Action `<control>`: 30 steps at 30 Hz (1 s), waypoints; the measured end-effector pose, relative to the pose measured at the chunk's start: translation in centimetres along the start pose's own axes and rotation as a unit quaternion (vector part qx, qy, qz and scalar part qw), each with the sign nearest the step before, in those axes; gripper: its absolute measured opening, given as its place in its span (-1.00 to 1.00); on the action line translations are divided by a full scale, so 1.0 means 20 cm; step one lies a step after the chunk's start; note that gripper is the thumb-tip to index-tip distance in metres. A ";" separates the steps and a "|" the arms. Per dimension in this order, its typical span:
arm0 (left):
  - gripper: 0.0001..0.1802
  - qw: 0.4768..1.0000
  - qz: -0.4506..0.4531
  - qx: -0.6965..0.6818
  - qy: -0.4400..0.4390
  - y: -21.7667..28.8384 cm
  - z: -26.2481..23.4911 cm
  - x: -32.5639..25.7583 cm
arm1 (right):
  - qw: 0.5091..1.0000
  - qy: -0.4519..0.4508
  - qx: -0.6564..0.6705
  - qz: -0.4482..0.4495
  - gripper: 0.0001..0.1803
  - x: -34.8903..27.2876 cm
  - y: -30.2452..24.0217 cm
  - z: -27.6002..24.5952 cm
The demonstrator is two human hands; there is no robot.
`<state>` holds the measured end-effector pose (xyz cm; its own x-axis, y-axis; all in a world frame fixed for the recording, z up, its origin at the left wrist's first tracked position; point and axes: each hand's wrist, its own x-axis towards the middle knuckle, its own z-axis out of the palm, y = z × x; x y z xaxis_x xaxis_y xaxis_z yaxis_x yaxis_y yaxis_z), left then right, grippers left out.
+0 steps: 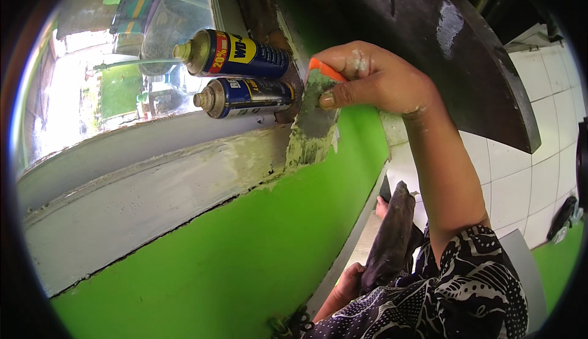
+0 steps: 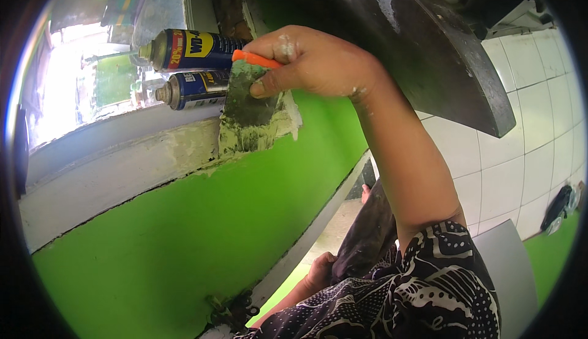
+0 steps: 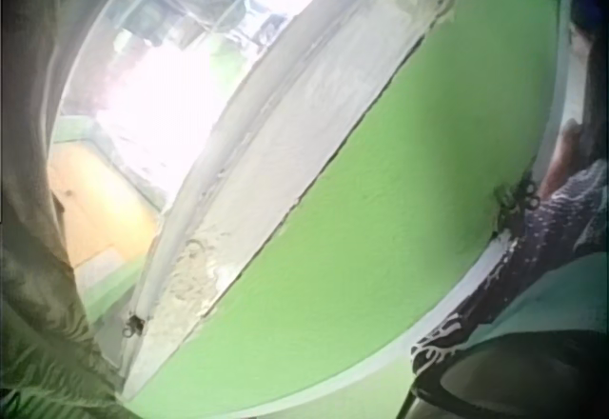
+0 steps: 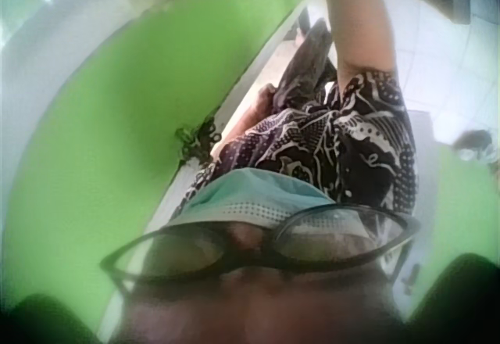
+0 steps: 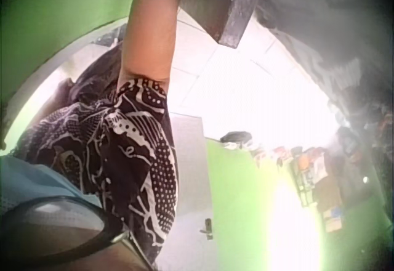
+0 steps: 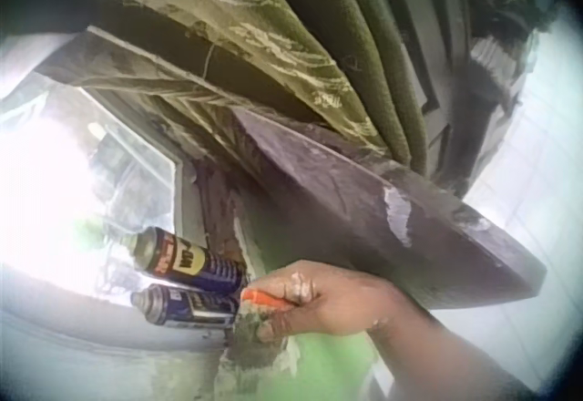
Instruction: The person applies a bead of sealant along a wall joint using a caulking gun, then smooths it with a putty knife and wipes excess with a cloth. They later move to a sink area, rinse the putty knife, and walk outside to clean the tool in a bucket before returning indoors.
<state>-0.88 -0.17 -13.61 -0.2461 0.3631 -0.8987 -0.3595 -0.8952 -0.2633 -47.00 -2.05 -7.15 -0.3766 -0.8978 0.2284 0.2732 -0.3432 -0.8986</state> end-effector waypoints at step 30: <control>-0.44 1.000 0.003 -0.010 -0.011 -0.02 0.08 0.03 | 0.978 0.046 -0.192 0.065 -0.84 0.04 0.02 0.02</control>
<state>-2.29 0.74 -13.53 -0.2682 0.3630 -0.8924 -0.3405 -0.9022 -0.2647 -46.82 -3.07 -7.10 -0.4428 -0.8927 0.0841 -0.0218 -0.0830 -0.9963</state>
